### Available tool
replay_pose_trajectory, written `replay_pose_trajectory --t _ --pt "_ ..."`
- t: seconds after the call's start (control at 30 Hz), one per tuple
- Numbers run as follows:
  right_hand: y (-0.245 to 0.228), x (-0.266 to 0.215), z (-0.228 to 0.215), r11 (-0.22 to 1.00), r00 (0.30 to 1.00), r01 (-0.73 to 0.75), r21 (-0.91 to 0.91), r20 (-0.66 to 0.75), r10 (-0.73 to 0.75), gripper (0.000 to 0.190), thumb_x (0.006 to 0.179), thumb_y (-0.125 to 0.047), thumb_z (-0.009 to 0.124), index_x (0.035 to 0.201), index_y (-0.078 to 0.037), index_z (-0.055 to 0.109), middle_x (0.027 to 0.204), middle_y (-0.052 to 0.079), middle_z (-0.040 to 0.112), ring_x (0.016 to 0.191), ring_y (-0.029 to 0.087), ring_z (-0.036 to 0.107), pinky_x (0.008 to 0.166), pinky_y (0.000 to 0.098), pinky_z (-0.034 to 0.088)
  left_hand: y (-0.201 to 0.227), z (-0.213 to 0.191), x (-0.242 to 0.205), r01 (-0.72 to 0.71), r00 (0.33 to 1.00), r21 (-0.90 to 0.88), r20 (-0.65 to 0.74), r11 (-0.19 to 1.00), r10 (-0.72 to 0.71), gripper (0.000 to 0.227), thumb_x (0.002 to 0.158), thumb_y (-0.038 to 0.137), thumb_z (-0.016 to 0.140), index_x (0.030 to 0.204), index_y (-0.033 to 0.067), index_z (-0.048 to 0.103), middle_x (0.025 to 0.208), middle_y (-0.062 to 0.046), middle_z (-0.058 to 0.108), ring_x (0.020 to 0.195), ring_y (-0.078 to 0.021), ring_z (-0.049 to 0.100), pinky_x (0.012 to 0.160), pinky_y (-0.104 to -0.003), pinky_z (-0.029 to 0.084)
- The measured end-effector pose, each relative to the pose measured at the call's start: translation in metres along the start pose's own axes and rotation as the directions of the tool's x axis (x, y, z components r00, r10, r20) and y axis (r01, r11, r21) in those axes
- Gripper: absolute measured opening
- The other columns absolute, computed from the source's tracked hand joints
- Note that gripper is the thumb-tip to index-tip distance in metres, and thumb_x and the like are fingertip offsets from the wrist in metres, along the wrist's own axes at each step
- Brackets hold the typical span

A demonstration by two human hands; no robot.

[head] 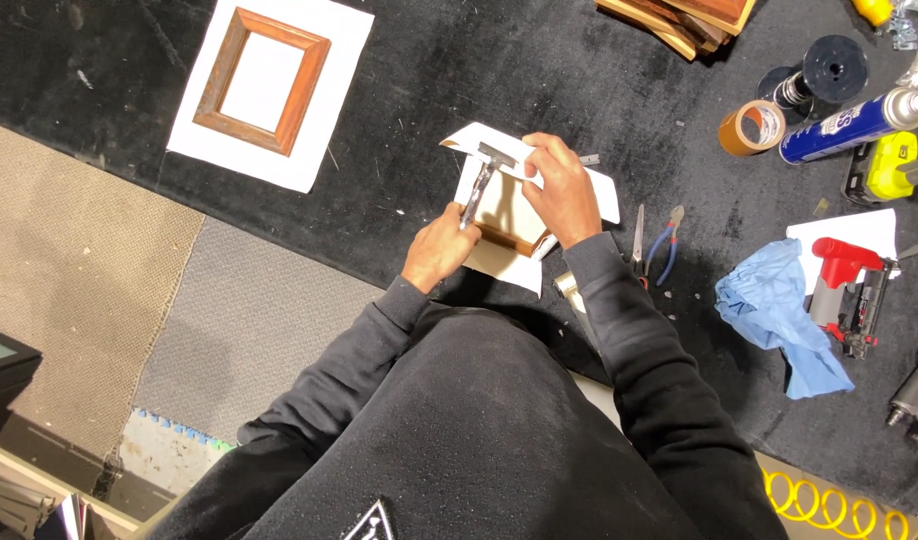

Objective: The person assembles a wooden frame by attaching white paper to its edges. They use a staple gun to secure the paper, then trim excess with scissors. The process is repeated for multiple frames on a workbench.

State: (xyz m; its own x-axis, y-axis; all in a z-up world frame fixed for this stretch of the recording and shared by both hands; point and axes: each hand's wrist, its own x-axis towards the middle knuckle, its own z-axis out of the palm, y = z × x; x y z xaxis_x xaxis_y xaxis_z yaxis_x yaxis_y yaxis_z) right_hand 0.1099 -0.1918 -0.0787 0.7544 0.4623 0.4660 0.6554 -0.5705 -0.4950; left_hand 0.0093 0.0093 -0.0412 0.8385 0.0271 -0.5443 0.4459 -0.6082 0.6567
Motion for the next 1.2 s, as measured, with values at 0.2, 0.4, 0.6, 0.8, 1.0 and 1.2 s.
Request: replay_pose_trajectory --t 0.2,0.4,0.6,0.8,1.0,1.2 --pt "-0.002 0.002 0.0 1.0 1.0 0.019 -0.002 -0.024 -0.019 0.027 0.078 0.004 0.074 0.083 -0.009 0.052 0.119 0.007 0.066 0.104 0.034 0.07 0.092 0.0443 0.056 0.011 -0.002 -0.011 -0.002 0.997 0.018 -0.077 1.0 0.003 0.048 0.084 0.041 0.049 0.116 0.0074 0.062 0.114 -0.027 0.07 0.116 -0.0471 0.063 0.098 -0.057 0.049" --pt "-0.002 -0.002 0.0 1.0 0.999 0.003 -0.016 -0.031 -0.003 0.025 0.078 0.005 0.074 0.084 -0.009 0.054 0.118 0.006 0.067 0.102 0.033 0.07 0.091 0.0438 0.055 -0.044 0.042 0.045 -0.104 0.955 0.079 -0.272 0.992 0.121 0.031 0.083 0.032 0.053 0.097 0.0099 0.069 0.092 -0.024 0.068 0.098 -0.0472 0.068 0.088 -0.055 0.054" --pt "-0.004 -0.008 0.005 0.997 1.0 0.023 -0.079 -0.016 -0.024 0.024 0.08 0.005 0.074 0.094 -0.01 0.061 0.116 0.004 0.067 0.101 0.03 0.071 0.094 0.0413 0.056 -0.074 0.064 0.066 -0.312 0.921 -0.231 -0.313 0.922 0.233 0.013 0.073 0.011 0.053 0.079 0.0026 0.06 0.065 -0.024 0.061 0.073 -0.0438 0.067 0.071 -0.045 0.052" --pt "-0.005 -0.018 0.007 0.903 0.997 0.067 -0.424 0.071 -0.041 0.065 0.081 -0.008 0.079 0.143 -0.016 0.059 0.126 0.004 0.064 0.122 0.022 0.063 0.109 0.0438 0.038 -0.089 0.075 0.071 -0.433 0.877 -0.267 -0.346 0.861 0.334 0.008 0.07 0.005 0.053 0.076 0.0039 0.059 0.06 -0.02 0.058 0.061 -0.0293 0.061 0.063 -0.039 0.051" --pt "0.034 0.006 0.007 0.896 0.986 0.166 -0.412 0.061 -0.154 0.049 0.091 -0.003 0.068 0.139 -0.014 0.066 0.132 0.004 0.07 0.124 0.021 0.064 0.105 0.042 0.042 -0.056 0.074 0.089 -0.52 0.827 -0.326 -0.422 0.79 0.371 0.007 0.072 0.004 0.054 0.076 0.0026 0.058 0.058 -0.018 0.056 0.06 -0.0254 0.059 0.061 -0.039 0.049" --pt "0.049 0.016 -0.005 0.87 0.975 0.21 -0.446 0.032 -0.218 0.041 0.094 -0.007 0.068 0.135 -0.011 0.068 0.13 0.006 0.071 0.12 0.022 0.067 0.101 0.0385 0.049 -0.06 0.095 0.135 -0.576 0.797 -0.313 -0.42 0.755 0.434 0.009 0.069 0.002 0.053 0.076 0.0064 0.056 0.055 -0.016 0.054 0.055 -0.0293 0.057 0.059 -0.04 0.048"
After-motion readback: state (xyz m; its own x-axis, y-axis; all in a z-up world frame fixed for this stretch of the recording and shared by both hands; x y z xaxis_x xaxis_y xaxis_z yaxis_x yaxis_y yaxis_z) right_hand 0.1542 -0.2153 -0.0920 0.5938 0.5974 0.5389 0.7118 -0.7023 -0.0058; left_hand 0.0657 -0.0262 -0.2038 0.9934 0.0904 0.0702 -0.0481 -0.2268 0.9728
